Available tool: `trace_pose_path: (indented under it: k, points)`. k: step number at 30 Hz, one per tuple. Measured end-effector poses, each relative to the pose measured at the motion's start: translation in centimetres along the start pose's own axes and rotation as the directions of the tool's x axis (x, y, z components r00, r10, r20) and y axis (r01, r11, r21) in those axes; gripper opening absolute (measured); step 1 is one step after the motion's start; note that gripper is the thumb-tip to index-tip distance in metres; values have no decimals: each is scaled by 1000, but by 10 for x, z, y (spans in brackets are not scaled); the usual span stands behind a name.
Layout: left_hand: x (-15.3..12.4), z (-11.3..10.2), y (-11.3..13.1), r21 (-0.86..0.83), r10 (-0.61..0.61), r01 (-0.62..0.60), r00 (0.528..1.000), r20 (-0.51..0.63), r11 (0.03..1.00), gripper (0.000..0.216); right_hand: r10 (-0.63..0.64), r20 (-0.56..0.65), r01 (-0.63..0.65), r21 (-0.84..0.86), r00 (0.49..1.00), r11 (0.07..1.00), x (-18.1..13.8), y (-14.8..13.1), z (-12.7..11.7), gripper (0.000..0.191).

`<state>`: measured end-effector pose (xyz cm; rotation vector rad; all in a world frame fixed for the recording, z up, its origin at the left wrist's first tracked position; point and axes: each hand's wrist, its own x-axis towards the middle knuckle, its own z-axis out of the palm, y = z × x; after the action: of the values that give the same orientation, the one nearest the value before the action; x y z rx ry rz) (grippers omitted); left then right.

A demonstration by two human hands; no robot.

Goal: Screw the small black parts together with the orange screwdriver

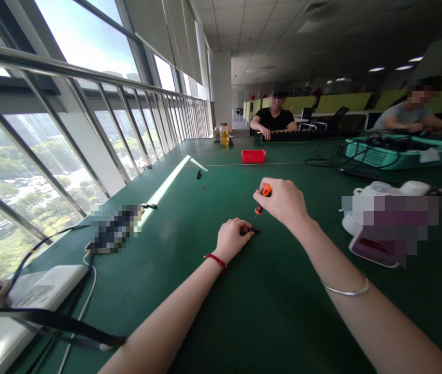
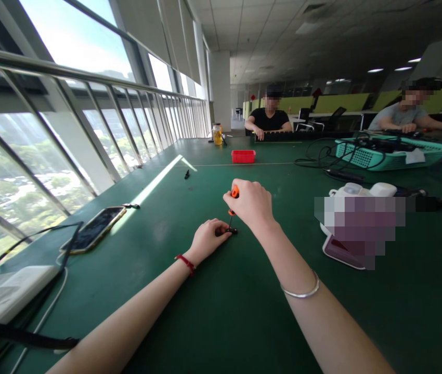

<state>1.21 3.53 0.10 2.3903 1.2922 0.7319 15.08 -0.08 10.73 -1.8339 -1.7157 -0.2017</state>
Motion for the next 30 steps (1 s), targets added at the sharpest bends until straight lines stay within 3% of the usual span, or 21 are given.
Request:
trace_pose_path:
  k: [30]
  points:
    - [0, -1, 1, 18, -11, 11, 1000, 17, 1000, 13, 4, 21, -4, -5, 1000, 1000, -2, -4, -2, 18]
